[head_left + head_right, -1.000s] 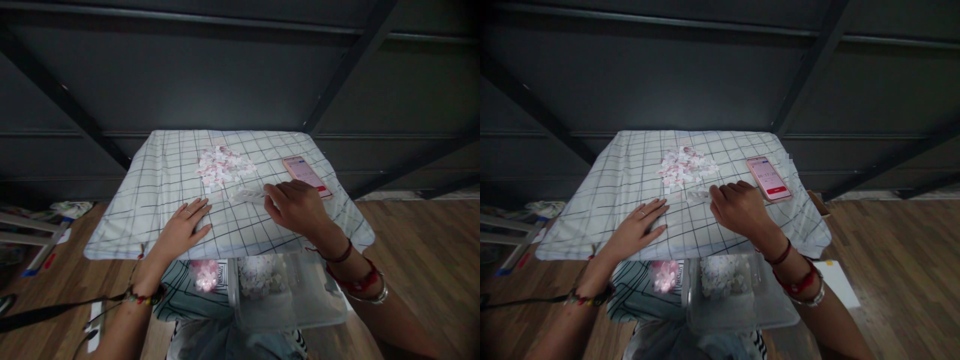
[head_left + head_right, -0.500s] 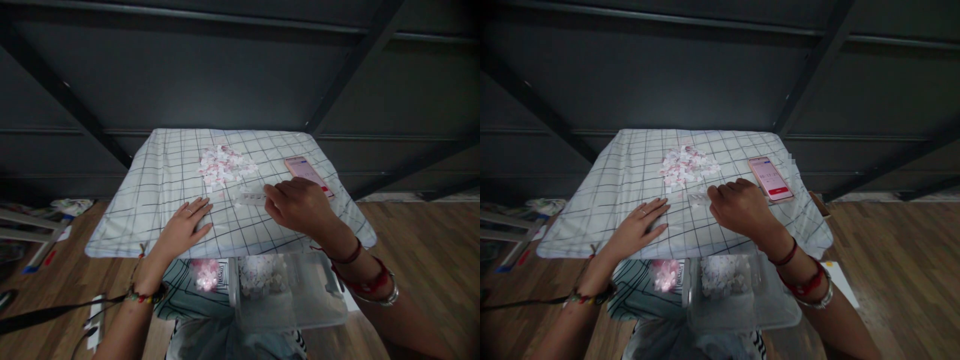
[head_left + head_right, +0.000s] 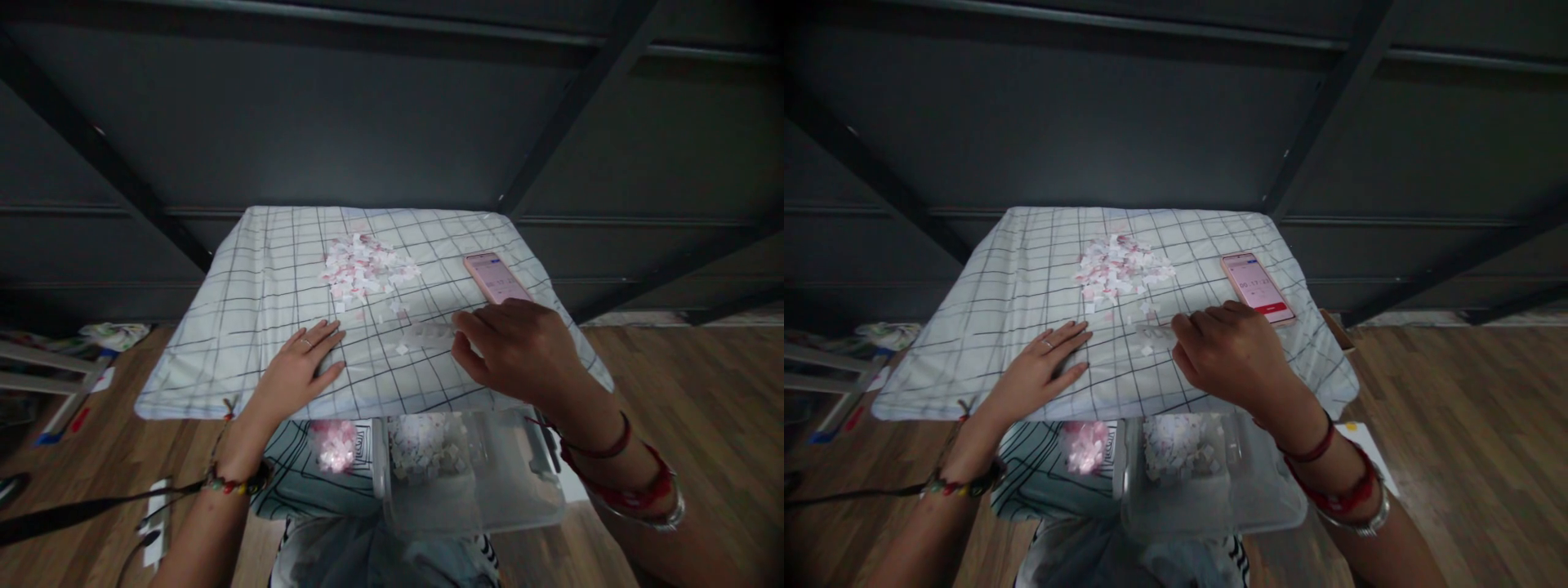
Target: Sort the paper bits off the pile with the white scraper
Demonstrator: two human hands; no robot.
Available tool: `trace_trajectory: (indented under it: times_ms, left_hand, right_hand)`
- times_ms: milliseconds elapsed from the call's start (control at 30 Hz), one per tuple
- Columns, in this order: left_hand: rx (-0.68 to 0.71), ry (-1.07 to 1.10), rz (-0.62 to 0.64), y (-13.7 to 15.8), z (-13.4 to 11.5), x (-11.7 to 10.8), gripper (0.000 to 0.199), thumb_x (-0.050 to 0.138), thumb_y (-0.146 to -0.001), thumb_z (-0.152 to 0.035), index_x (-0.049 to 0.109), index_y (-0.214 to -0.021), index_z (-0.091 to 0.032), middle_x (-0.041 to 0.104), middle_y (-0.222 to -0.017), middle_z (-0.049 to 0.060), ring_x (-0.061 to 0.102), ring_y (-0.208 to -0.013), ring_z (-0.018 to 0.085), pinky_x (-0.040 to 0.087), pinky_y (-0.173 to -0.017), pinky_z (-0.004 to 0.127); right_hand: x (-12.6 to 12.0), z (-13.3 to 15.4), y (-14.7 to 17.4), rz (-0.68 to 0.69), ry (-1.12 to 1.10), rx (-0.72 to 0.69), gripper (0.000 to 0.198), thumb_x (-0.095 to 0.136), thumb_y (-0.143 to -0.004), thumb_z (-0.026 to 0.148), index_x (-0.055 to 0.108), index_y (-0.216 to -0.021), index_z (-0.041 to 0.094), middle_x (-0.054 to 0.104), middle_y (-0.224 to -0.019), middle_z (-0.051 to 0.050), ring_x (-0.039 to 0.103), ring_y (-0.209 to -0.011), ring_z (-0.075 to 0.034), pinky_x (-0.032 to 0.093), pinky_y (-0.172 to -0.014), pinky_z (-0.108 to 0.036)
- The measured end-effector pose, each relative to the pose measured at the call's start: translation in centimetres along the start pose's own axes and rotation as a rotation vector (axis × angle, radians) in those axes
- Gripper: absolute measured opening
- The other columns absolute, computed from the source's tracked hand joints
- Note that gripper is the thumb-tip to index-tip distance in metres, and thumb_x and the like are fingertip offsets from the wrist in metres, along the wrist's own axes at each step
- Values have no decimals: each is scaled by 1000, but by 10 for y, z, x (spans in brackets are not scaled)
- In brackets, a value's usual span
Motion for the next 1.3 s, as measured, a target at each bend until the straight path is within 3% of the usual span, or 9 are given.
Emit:
trace_trajectory:
  times_ms: [433, 700, 1000, 1300]
  left_hand:
    - [8, -6, -9, 0, -1, 0, 48, 34, -92, -44, 48, -126, -13, 46, -136, 12, 38, -128, 27, 32, -103, 49]
    - [12, -5, -18, 0, 0, 0, 48, 34, -92, -45, 48, -126, -14, 46, -135, 12, 39, -127, 27, 33, -102, 51]
    - [9, 9, -5, 0, -2, 0, 46, 36, -91, -44, 47, -127, -16, 45, -136, 11, 38, -127, 27, 32, -102, 51]
    - [-9, 18, -10, 0, 0, -1, 47, 34, -92, -46, 48, -126, -17, 46, -135, 10, 38, -128, 27, 32, -104, 50]
  right_hand:
    - [-9, -4, 25, 96, -83, 5, 18, 47, -76, 15, 57, -61, 17, 53, -48, 1, 48, -44, -12, 31, -48, -28]
    - [-8, -5, 31, 80, -149, 9, 17, 48, -76, 13, 60, -64, 16, 56, -51, 0, 50, -47, -13, 36, -50, -28]
    - [-23, -5, 35, 35, -244, -65, 16, 47, -79, 14, 60, -69, 15, 55, -51, 1, 48, -49, -11, 37, -51, -26]
    - [-15, 8, 25, 14, -297, -98, 15, 46, -80, 13, 60, -75, 14, 56, -54, 1, 48, -52, -11, 37, -53, -26]
Point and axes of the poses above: each hand's wrist, its own y-axis away from the middle knuckle, its own x-axis out of the palm, z = x × y, the point moved 10 cm from there along -y, towards the middle knuckle
